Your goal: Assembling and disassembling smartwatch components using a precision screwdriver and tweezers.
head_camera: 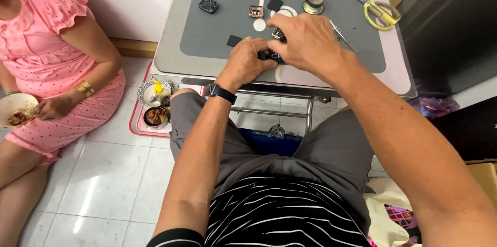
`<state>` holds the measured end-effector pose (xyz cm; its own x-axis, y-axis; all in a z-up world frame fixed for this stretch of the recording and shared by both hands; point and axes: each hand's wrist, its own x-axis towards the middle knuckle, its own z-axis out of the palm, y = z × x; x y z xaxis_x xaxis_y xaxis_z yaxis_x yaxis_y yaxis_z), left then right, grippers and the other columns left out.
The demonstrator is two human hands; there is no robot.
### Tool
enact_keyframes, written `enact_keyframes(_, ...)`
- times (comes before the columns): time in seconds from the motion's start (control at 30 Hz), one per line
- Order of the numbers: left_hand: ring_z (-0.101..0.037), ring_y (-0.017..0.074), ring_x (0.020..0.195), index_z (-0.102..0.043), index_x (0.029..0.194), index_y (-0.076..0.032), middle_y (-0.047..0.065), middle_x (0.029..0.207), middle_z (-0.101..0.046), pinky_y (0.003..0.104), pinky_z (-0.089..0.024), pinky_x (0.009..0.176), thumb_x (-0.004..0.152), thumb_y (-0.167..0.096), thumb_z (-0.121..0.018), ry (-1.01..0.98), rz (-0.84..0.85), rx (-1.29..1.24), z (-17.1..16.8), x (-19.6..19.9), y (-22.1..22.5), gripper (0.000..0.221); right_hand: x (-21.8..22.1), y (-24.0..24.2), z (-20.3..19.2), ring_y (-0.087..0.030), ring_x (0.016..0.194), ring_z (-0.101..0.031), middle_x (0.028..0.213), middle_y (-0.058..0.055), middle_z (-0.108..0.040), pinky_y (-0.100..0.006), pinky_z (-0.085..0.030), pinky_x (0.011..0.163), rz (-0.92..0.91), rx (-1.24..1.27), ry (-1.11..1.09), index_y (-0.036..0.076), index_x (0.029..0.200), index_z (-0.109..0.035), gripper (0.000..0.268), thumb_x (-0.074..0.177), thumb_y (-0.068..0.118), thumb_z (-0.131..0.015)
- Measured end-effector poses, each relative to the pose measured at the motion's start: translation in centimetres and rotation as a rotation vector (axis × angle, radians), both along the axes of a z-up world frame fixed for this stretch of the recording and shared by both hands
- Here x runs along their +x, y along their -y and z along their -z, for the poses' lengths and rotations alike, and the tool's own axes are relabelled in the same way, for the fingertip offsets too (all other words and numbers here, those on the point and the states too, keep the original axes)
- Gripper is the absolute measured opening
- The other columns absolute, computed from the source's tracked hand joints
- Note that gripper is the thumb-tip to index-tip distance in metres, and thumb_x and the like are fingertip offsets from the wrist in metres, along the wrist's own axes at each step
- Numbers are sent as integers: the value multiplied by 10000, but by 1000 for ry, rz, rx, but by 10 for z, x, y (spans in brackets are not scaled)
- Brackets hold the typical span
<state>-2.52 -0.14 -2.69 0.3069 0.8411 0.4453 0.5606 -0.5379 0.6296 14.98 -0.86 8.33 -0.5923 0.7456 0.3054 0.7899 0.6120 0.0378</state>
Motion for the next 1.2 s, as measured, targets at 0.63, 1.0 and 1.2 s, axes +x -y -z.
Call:
enact_keyframes(0.63,-646,259,897,-734,1104,-202,-27,954,-747,514,-343,1088,800,-224,-800,-18,5,19,3,0,-3,313,-3,3,-6,-353,997,-666,1096,-160,-726,-486,-507,861,-200,-224,-180,106,1379,-644,589,825,-69,-544)
enact_keyframes(1.0,-624,237,851,-734,1175,-234,-17,886,-701,466,-363,1070,816,-242,-799,-39,0,10,4,-1,-4,364,-2,3,-5,-399,827,-693,872,-145,-764,-549,-537,703,-121,-103,-97,124,1347,-690,501,866,10,-607)
enact_keyframes(1.2,-553,244,753,-718,995,-181,-10,799,-657,376,-391,873,806,-206,-776,-17,18,55,0,-1,-1,200,5,-6,12,-324,567,-659,612,-112,-673,-494,-515,548,-107,125,-142,105,1164,-769,232,953,137,-678)
